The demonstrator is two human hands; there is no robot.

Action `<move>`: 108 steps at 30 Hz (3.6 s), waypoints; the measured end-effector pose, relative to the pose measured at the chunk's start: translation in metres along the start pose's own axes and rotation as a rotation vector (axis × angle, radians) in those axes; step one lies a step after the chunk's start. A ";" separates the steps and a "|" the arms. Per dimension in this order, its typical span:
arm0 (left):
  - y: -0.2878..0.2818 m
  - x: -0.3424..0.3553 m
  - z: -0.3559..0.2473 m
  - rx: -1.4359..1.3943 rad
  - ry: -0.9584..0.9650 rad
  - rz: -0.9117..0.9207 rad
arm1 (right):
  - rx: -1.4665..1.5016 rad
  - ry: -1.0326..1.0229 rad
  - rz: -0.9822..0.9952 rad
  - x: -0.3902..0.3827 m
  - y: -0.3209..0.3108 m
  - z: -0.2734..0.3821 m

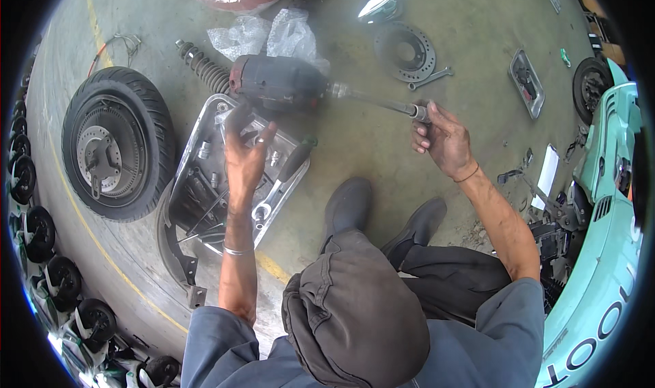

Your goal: The person prepares and uses an electric impact driver to work on the rear wheel assembly and suspension of an electric scooter. They handle various mechanical components including a brake disc and bolts, and use an open-end wrench to secure hardware while tightening with the power tool.

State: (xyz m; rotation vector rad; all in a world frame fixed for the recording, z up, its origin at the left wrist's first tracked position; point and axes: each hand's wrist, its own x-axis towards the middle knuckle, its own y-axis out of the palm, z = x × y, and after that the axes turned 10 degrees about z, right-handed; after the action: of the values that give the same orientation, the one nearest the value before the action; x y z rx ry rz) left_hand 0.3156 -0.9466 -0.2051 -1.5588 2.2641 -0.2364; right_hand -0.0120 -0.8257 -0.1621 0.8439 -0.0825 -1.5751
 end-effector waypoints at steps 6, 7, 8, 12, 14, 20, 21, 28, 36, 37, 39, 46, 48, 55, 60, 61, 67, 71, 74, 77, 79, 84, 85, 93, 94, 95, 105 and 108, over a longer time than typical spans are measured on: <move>0.012 0.034 -0.021 0.026 -0.043 0.205 | -0.077 -0.038 -0.053 -0.011 0.009 -0.004; 0.009 0.043 -0.009 0.018 -0.057 0.262 | -0.128 -0.043 -0.057 -0.010 0.014 -0.001; 0.006 0.051 -0.003 0.011 -0.076 0.323 | -0.196 -0.037 -0.049 -0.011 0.017 0.001; -0.009 0.097 0.029 0.372 0.285 0.441 | -0.619 -0.058 -0.019 -0.013 0.016 0.009; -0.019 0.126 0.052 0.492 0.447 0.514 | -0.739 -0.024 -0.006 -0.008 0.017 0.016; -0.011 0.129 0.055 0.390 0.619 0.557 | -1.030 -0.141 -0.017 0.002 0.007 0.021; -0.009 0.127 0.055 0.455 0.645 0.543 | -1.057 -0.152 -0.007 0.003 0.003 0.021; -0.025 0.127 0.050 0.503 0.698 0.524 | -1.078 -0.149 0.151 0.021 0.016 0.027; 0.022 0.105 0.049 0.651 0.711 0.190 | -0.985 -0.041 0.091 0.021 0.005 0.032; 0.024 0.101 0.051 0.642 0.716 0.191 | -0.938 -0.024 0.088 0.020 0.001 0.030; 0.023 0.097 0.055 0.800 0.652 0.307 | -0.843 0.012 0.080 0.022 -0.004 0.034; 0.042 0.093 0.083 0.663 0.428 0.129 | -0.911 -0.106 0.011 0.030 0.008 0.036; 0.039 0.094 0.082 0.697 0.378 0.177 | -0.925 -0.092 -0.018 0.030 0.013 0.039; 0.035 0.091 0.078 0.835 0.483 0.120 | -0.732 -0.055 -0.206 0.039 0.024 0.028; 0.016 0.091 0.051 0.713 0.555 0.247 | -0.806 -0.128 -0.295 0.053 0.029 0.022; 0.009 0.090 0.043 0.732 0.637 0.236 | -0.819 -0.128 -0.313 0.053 0.032 0.023; -0.001 0.086 0.063 0.298 0.286 0.329 | -0.846 -0.168 -0.282 0.048 0.019 0.021; -0.026 0.097 0.097 0.518 0.457 0.120 | -0.830 -0.203 -0.243 0.057 0.023 0.017; -0.029 0.101 0.094 0.539 0.448 0.263 | -0.843 -0.202 -0.243 0.051 0.020 0.017; 0.005 0.084 0.062 0.095 0.222 0.312 | -0.836 -0.197 -0.275 0.047 0.016 0.014; 0.019 0.074 0.033 0.377 0.328 0.272 | -0.839 -0.238 -0.298 0.047 0.017 0.015; 0.030 0.091 0.061 0.603 0.316 0.044 | -0.807 -0.209 -0.293 0.053 0.025 0.014; 0.031 0.090 0.059 0.544 0.280 0.082 | -0.810 -0.207 -0.295 0.053 0.023 0.012; 0.016 0.097 0.081 0.793 0.294 0.157 | -0.812 -0.293 -0.294 0.050 0.029 0.015; 0.034 0.083 0.048 0.417 0.278 0.153 | -0.828 -0.274 -0.299 0.046 0.018 0.008; 0.034 0.080 0.032 0.407 0.353 0.186 | -0.839 -0.273 -0.291 0.046 0.016 0.005; 0.032 0.099 0.056 0.466 0.449 0.181 | -1.082 -0.183 -0.427 0.046 -0.086 0.030; 0.015 0.104 0.055 0.349 0.393 0.204 | -1.775 -0.035 -0.537 0.061 -0.169 -0.007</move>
State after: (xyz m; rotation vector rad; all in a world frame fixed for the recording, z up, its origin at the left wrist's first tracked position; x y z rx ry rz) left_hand 0.2924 -1.0334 -0.2828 -1.1694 2.4760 -0.8944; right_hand -0.1456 -0.8407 -0.2812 -0.6308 1.4033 -1.4286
